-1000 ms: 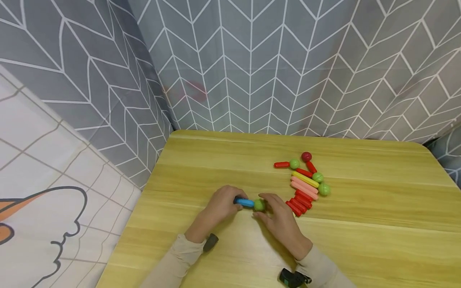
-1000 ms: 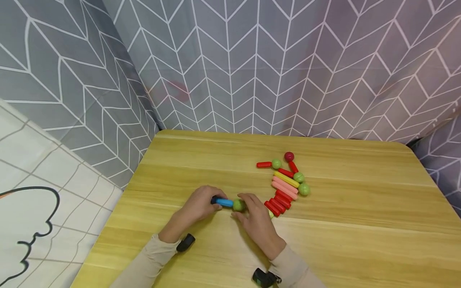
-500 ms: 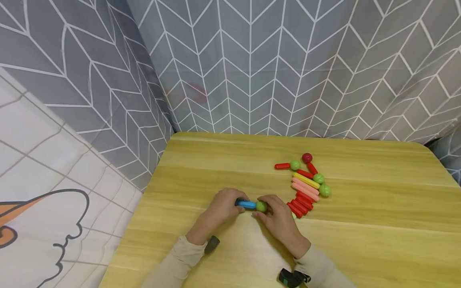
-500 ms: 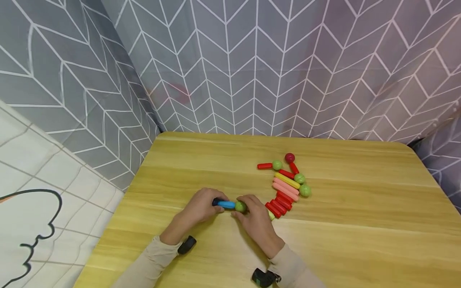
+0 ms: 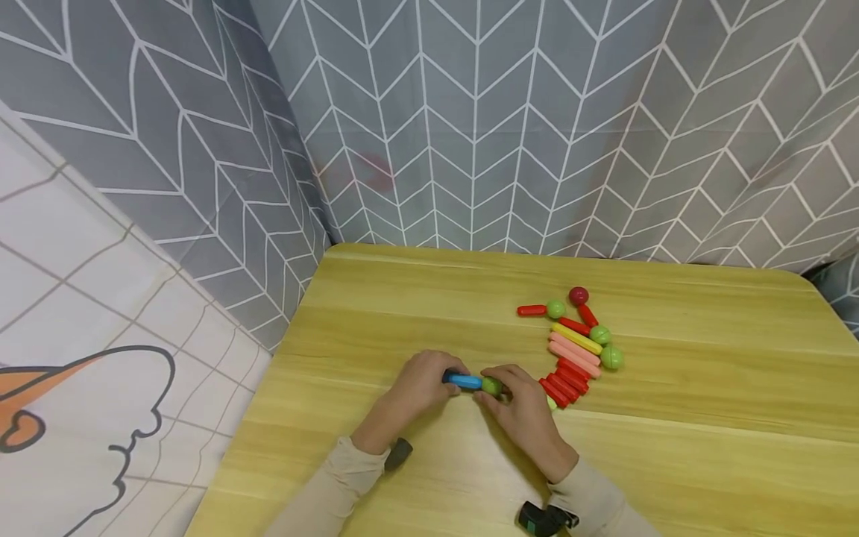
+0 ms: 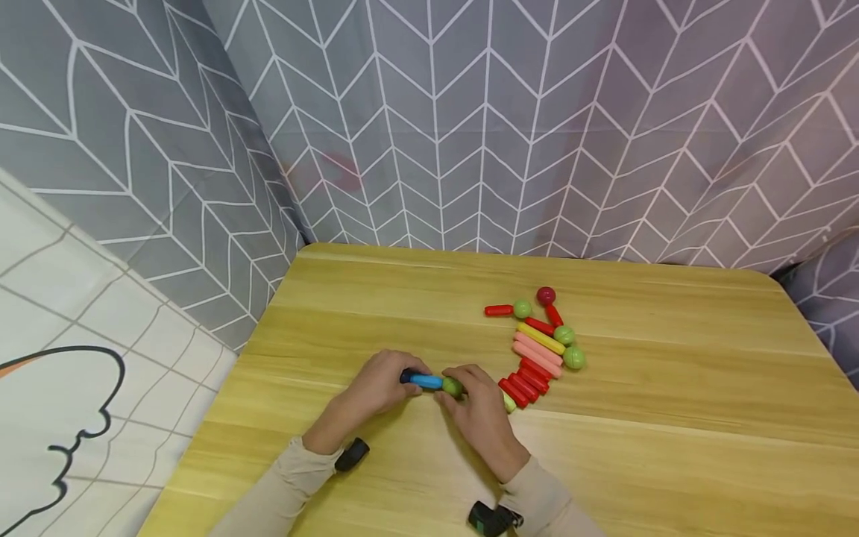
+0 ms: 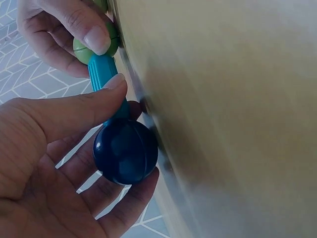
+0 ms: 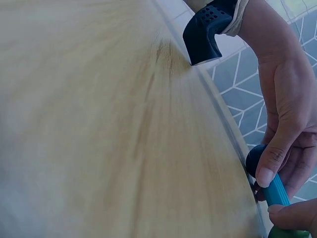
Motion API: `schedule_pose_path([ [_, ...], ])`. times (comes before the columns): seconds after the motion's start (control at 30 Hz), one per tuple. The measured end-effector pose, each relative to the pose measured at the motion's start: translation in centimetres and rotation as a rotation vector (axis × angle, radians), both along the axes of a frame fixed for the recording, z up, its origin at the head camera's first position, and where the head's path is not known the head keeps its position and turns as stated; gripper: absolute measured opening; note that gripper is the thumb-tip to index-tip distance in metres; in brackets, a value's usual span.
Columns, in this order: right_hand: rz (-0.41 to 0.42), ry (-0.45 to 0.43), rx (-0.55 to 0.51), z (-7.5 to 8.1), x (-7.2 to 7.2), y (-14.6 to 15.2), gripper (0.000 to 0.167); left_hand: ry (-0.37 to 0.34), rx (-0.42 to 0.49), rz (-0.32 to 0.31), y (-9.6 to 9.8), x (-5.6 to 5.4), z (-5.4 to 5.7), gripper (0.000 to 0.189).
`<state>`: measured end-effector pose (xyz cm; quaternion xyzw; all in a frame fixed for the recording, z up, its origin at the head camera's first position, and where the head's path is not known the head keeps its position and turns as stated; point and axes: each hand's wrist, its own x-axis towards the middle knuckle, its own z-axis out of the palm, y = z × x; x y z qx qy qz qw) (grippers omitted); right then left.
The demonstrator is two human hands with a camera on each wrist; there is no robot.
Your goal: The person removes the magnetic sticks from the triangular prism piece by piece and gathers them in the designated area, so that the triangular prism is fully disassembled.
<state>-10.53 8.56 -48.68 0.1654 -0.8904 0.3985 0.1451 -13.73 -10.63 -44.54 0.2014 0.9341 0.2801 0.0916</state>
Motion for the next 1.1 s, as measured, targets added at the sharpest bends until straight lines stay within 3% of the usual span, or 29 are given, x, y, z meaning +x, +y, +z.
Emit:
schedule_pose_path([
  [1.1,-0.078,-0.058,-0.001,0.16,-0.07,-0.39,0.027,-0.003,-0.005,0.001,0.16,-0.34,-0.09,0.016],
])
